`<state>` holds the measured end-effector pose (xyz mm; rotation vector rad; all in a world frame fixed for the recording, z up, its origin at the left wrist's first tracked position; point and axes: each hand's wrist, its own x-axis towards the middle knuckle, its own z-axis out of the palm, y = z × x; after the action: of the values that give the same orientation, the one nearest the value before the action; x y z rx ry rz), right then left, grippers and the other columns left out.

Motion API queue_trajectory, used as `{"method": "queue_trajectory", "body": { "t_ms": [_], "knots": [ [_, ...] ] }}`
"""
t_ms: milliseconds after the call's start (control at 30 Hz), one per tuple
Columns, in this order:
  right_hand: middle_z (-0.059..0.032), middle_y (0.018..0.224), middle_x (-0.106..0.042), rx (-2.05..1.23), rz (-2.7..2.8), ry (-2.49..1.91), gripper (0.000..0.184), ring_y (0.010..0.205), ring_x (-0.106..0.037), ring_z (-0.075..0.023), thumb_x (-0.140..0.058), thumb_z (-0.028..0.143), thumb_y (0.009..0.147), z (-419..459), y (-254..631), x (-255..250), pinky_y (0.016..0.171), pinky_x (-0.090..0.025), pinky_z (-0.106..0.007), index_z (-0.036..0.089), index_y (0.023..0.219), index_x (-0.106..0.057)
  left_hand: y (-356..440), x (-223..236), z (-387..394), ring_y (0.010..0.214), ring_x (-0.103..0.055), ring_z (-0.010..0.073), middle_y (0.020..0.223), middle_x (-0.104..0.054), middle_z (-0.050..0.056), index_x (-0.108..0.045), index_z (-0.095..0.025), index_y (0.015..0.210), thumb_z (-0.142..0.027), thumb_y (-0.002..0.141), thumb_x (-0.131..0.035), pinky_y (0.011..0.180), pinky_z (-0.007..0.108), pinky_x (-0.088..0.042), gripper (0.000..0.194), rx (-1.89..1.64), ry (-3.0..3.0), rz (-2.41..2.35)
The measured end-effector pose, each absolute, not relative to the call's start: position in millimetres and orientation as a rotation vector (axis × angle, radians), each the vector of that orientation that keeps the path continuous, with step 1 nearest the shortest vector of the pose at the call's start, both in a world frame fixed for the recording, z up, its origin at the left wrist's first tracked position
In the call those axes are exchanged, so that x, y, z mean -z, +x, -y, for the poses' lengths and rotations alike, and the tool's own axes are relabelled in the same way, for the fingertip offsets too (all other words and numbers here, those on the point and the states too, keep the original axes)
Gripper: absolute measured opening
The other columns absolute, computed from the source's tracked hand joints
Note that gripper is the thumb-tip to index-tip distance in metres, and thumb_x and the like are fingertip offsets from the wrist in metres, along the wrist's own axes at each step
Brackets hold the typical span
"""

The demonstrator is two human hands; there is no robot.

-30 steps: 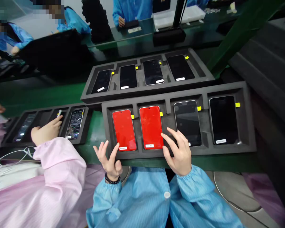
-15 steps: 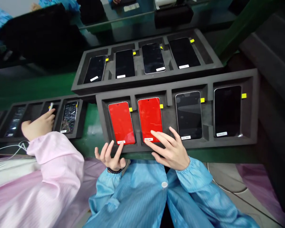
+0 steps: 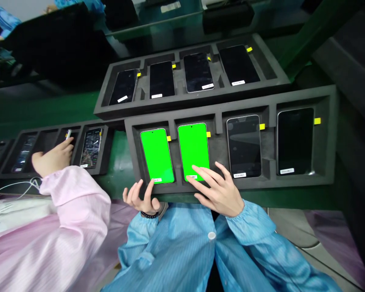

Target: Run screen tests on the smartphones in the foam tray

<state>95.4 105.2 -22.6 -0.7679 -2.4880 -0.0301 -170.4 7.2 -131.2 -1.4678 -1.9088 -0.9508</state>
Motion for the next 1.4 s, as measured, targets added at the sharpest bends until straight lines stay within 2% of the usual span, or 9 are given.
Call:
{"method": "queue_trajectory", "body": {
  "t_ms": [133, 333, 533, 633, 733, 867, 1000, 1200, 1400],
  "knots": [
    [-0.0074, 0.142, -0.063, 0.017, 2.477, -0.763, 0.034, 0.123, -0.057, -0.0196, -0.053, 0.033, 0.099, -105.2, 95.1, 24.5, 0.125, -0.017, -0.048, 0.023, 0.128, -0.065, -161.5, 118.9, -18.9, 0.112, -0.052, 0.0292, 0.109, -0.060, 0.014, -0.073, -0.018, 0.093, -0.060, 0.095, -0.020, 0.110, 0.057, -0.034, 0.068, 1.052, -1.428, 1.704],
    [-0.0072, 0.143, -0.062, 0.021, 2.490, -0.770, 0.033, 0.124, -0.055, -0.0197, -0.052, 0.033, 0.099, -105.1, 95.0, 25.4, 0.124, -0.018, -0.048, 0.023, 0.129, -0.065, -157.5, 108.0, -25.3, 0.107, -0.054, 0.0266, 0.105, -0.064, 0.014, -0.077, -0.023, 0.092, -0.050, 0.096, -0.026, 0.099, 0.047, -0.044, 0.058, 1.034, -1.427, 1.593],
    [-0.0078, 0.142, -0.063, 0.035, 2.481, -0.774, 0.032, 0.123, -0.055, -0.0208, -0.052, 0.031, 0.099, -105.9, 94.5, 24.0, 0.121, -0.022, -0.048, 0.023, 0.126, -0.066, -163.2, 126.7, -18.0, 0.110, -0.049, 0.0313, 0.106, -0.060, 0.017, -0.076, -0.021, 0.089, -0.065, 0.091, -0.021, 0.100, 0.052, -0.041, 0.070, 1.072, -1.385, 1.787],
    [-0.0080, 0.141, -0.064, 0.043, 2.476, -0.771, 0.034, 0.122, -0.056, -0.0209, -0.052, 0.030, 0.099, -106.2, 94.6, 22.7, 0.120, -0.025, -0.048, 0.023, 0.130, -0.064, -162.9, 131.0, -17.6, 0.116, -0.043, 0.0355, 0.115, -0.055, 0.018, -0.072, -0.020, 0.102, -0.061, 0.091, -0.024, 0.103, 0.058, -0.034, 0.065, 1.133, -1.413, 1.782],
    [-0.0084, 0.140, -0.064, 0.050, 2.468, -0.774, 0.037, 0.122, -0.056, -0.0211, -0.052, 0.029, 0.098, -106.3, 95.1, 21.8, 0.119, -0.027, -0.048, 0.024, 0.133, -0.061, -160.5, 127.4, -20.5, 0.118, -0.043, 0.0366, 0.121, -0.052, 0.017, -0.067, -0.022, 0.115, -0.053, 0.092, -0.028, 0.102, 0.060, -0.034, 0.055, 1.186, -1.414, 1.689],
    [-0.0084, 0.140, -0.064, 0.055, 2.467, -0.763, 0.034, 0.121, -0.056, -0.0209, -0.052, 0.028, 0.098, -106.4, 95.2, 21.3, 0.119, -0.027, -0.048, 0.024, 0.129, -0.064, -159.3, 121.5, -22.1, 0.113, -0.047, 0.0342, 0.118, -0.055, 0.015, -0.070, -0.027, 0.110, -0.045, 0.090, -0.031, 0.096, 0.060, -0.040, 0.047, 1.124, -1.484, 1.636],
    [-0.0090, 0.136, -0.066, 0.039, 2.437, -0.760, 0.037, 0.120, -0.057, -0.0208, -0.052, 0.028, 0.098, -106.6, 95.6, 21.5, 0.118, -0.029, -0.048, 0.023, 0.134, -0.061, -159.0, 121.7, -20.5, 0.116, -0.045, 0.0367, 0.122, -0.053, 0.017, -0.067, -0.024, 0.115, -0.047, 0.089, -0.029, 0.097, 0.064, -0.038, 0.051, 1.128, -1.449, 1.684],
    [-0.0093, 0.134, -0.067, 0.042, 2.407, -0.755, 0.038, 0.119, -0.058, -0.0212, -0.054, 0.027, 0.096, -107.0, 96.2, 21.8, 0.118, -0.032, -0.047, 0.023, 0.134, -0.060, -155.5, 110.3, -25.9, 0.110, -0.050, 0.0323, 0.118, -0.055, 0.013, -0.061, -0.027, 0.126, -0.040, 0.091, -0.031, 0.093, 0.056, -0.043, 0.049, 1.099, -1.411, 1.622],
    [-0.0102, 0.136, -0.065, 0.054, 2.404, -0.733, 0.041, 0.116, -0.059, -0.0216, -0.057, 0.025, 0.094, -107.4, 97.0, 21.6, 0.118, -0.031, -0.049, 0.026, 0.135, -0.060, -156.9, 106.7, -25.6, 0.110, -0.050, 0.0290, 0.115, -0.057, 0.009, -0.068, -0.032, 0.113, -0.044, 0.093, -0.025, 0.093, 0.052, -0.044, 0.048, 0.998, -1.481, 1.611]
  ]
}}
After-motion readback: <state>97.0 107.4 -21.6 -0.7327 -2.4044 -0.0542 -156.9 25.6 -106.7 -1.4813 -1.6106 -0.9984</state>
